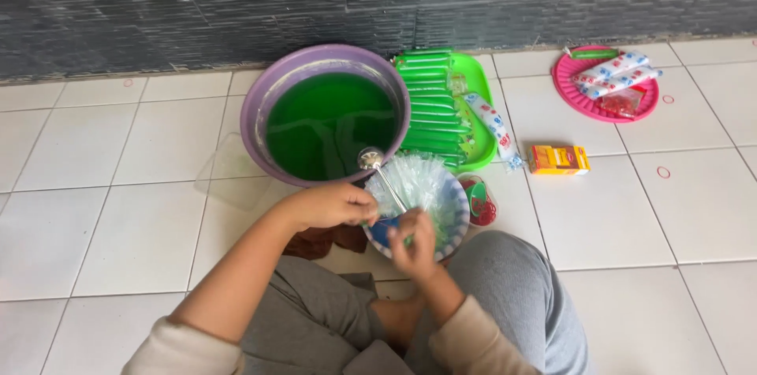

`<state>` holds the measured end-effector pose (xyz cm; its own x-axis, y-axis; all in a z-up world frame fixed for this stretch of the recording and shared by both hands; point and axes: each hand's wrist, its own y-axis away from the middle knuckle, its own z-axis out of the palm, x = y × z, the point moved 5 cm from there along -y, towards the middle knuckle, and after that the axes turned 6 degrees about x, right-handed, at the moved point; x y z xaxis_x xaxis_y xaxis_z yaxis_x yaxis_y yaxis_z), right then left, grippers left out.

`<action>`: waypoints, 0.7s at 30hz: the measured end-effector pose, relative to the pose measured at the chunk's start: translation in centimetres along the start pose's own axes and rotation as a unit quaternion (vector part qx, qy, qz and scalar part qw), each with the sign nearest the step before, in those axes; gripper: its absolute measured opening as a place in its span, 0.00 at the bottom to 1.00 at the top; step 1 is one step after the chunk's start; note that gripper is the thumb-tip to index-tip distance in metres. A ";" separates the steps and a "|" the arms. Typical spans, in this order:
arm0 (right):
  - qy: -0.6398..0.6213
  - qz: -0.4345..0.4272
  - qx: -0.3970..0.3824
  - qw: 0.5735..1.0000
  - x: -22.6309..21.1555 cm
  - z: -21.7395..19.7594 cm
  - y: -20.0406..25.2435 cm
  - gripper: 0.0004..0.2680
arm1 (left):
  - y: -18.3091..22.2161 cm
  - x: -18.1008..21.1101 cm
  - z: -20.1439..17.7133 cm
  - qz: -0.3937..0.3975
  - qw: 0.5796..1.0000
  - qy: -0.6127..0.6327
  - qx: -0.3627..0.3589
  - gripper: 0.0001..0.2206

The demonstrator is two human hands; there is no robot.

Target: Filling long plastic tubes with a green liquid using a ladle and funnel, then sealing them.

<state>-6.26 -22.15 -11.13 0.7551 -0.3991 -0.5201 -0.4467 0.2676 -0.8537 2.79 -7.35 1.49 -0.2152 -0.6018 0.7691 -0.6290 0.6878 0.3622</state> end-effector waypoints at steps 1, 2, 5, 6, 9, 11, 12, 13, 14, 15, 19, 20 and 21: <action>0.004 0.005 0.000 1.000 0.8 0.0 -0.4 0.09 | 0.5 1.0 0.1 -0.001 1.000 0.002 -0.006 0.12; 0.034 -0.018 -0.039 0.998 1.5 0.4 -1.1 0.06 | 1.1 2.0 0.2 0.000 1.000 0.006 -0.017 0.11; 0.002 0.075 -0.154 0.985 1.1 3.7 0.1 0.09 | 0.1 1.1 1.2 0.018 1.000 0.008 -0.007 0.11; -0.058 0.189 -0.218 0.956 1.0 5.6 1.3 0.15 | -0.7 0.2 1.3 0.036 0.999 -0.001 0.011 0.11; -0.163 0.143 -0.212 0.953 -3.0 7.9 3.9 0.19 | -1.0 -1.5 -0.9 0.094 0.991 -0.081 0.056 0.10; -0.300 0.278 -0.153 0.899 -3.3 6.8 6.5 0.16 | -0.3 -3.9 -0.1 0.079 0.991 -0.097 0.056 0.10; -0.427 0.391 -0.086 0.811 -2.7 6.6 7.6 0.14 | -0.2 -4.9 -0.3 0.069 0.988 -0.121 0.062 0.11; -0.426 0.390 -0.086 0.811 -2.1 6.1 6.5 0.14 | -0.1 -6.2 0.3 0.070 0.988 -0.121 0.062 0.11; -0.513 0.531 -0.018 0.674 -1.0 5.7 6.7 0.14 | 0.3 -7.8 1.2 0.043 0.994 -0.064 0.076 0.11; -0.573 0.646 0.051 0.502 -0.5 5.5 7.1 0.13 | 0.6 -9.4 2.1 0.015 0.996 -0.007 0.089 0.12; -0.680 0.637 0.057 0.359 0.9 6.4 5.5 0.20 | 1.3 -11.8 2.8 0.040 0.944 0.105 0.311 0.10; -0.683 0.634 0.064 0.356 1.0 6.8 5.5 0.22 | 1.4 -13.1 2.9 0.026 0.918 0.131 0.373 0.09; -0.687 0.632 0.072 0.353 1.2 7.2 5.5 0.24 | 1.5 -14.4 3.0 0.013 0.888 0.156 0.433 0.08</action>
<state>-4.36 -14.88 -16.23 -0.4381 0.8931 0.1021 -0.8887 -0.4474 0.0997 2.69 1.10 -10.64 -0.1059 -0.3556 0.9286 -0.9943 0.0483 -0.0949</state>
